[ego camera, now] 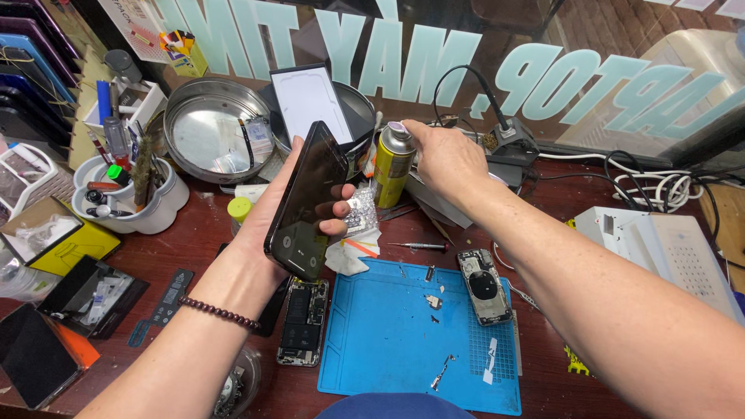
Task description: The person reassembles a smartphone at a repair bench. They use a screwdriver to drive screws into the phone's edge, wipe the phone body and camera area with a tissue, press the back cover into place, power the phone on, and tap the lock screen to verify it works.
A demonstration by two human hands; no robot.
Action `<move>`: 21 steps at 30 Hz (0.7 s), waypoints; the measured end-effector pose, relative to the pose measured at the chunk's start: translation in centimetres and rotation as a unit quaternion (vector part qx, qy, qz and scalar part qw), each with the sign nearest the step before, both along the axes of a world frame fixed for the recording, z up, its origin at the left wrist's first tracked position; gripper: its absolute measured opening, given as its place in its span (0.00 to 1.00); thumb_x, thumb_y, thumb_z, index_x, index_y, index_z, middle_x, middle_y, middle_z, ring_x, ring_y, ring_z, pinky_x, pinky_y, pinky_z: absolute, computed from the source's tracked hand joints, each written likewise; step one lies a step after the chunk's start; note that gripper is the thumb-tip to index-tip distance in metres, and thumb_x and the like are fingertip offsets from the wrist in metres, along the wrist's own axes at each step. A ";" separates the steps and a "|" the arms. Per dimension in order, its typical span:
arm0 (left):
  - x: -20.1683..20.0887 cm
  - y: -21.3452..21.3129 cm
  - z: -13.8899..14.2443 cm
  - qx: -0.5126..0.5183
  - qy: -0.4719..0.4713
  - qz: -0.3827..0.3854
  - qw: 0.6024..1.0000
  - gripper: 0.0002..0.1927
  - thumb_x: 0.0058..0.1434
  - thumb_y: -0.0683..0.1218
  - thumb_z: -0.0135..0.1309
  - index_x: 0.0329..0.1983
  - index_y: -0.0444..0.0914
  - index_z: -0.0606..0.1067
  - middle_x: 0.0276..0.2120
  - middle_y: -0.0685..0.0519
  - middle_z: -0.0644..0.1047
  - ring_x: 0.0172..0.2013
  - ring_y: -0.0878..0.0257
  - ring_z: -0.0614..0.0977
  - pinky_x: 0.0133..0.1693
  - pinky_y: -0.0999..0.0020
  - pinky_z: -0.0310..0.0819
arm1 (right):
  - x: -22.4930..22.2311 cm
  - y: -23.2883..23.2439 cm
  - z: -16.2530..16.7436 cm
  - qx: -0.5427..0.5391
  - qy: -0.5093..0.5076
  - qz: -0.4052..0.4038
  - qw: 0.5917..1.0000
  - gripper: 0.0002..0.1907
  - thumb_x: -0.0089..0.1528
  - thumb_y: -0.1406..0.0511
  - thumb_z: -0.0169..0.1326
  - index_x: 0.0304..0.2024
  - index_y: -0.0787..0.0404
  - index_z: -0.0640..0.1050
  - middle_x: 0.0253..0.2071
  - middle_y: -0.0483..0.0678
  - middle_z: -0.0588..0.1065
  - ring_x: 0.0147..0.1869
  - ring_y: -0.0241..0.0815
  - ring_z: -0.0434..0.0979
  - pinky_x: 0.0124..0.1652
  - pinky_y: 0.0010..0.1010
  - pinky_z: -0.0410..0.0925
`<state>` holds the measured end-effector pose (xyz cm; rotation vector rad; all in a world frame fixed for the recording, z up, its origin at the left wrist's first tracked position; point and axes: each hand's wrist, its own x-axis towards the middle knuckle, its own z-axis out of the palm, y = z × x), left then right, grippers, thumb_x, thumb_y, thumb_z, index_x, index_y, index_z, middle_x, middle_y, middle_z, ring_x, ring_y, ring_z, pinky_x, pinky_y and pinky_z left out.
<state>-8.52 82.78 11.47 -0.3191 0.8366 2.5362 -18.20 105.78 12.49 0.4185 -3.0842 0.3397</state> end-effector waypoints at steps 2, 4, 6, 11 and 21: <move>0.0 0.1 0.0 0.011 0.008 -0.003 1.000 0.28 0.64 0.68 0.51 0.54 0.43 0.72 0.34 0.46 0.75 0.28 0.61 0.75 0.23 0.72 0.69 | 0.0 0.0 0.0 0.003 -0.005 -0.011 1.000 0.23 0.68 0.63 0.46 0.65 0.39 0.71 0.47 0.54 0.80 0.51 0.60 0.78 0.46 0.54 0.70; 0.2 0.1 0.1 -0.001 0.003 0.004 1.000 0.29 0.64 0.68 0.52 0.54 0.42 0.72 0.34 0.47 0.75 0.28 0.61 0.75 0.23 0.73 0.69 | 0.0 -0.1 0.1 -0.003 0.002 -0.006 1.000 0.23 0.68 0.62 0.46 0.65 0.40 0.71 0.48 0.53 0.80 0.51 0.60 0.78 0.46 0.54 0.70; 0.3 0.0 0.1 -0.003 0.001 0.008 1.000 0.29 0.64 0.68 0.52 0.54 0.42 0.72 0.34 0.47 0.75 0.28 0.62 0.75 0.23 0.73 0.69 | 0.0 -0.2 0.2 -0.006 -0.001 -0.004 1.000 0.22 0.68 0.62 0.45 0.65 0.40 0.71 0.48 0.53 0.80 0.52 0.59 0.78 0.47 0.53 0.70; 0.8 -0.1 0.6 0.002 -0.001 0.014 1.000 0.27 0.66 0.68 0.49 0.53 0.43 0.72 0.36 0.44 0.75 0.29 0.59 0.76 0.24 0.70 0.71 | 0.2 -0.2 0.2 -0.004 -0.014 -0.005 1.000 0.22 0.69 0.62 0.45 0.66 0.40 0.71 0.48 0.52 0.80 0.52 0.59 0.78 0.47 0.53 0.70; 1.3 0.7 2.4 0.075 -0.178 0.045 0.980 0.38 0.63 0.60 0.36 0.64 0.26 0.65 0.52 0.27 0.74 0.42 0.39 0.79 0.41 0.48 0.79 | 0.5 -0.1 0.3 -0.019 -0.005 -0.004 1.000 0.21 0.69 0.61 0.45 0.64 0.40 0.73 0.48 0.52 0.80 0.53 0.58 0.78 0.48 0.53 0.69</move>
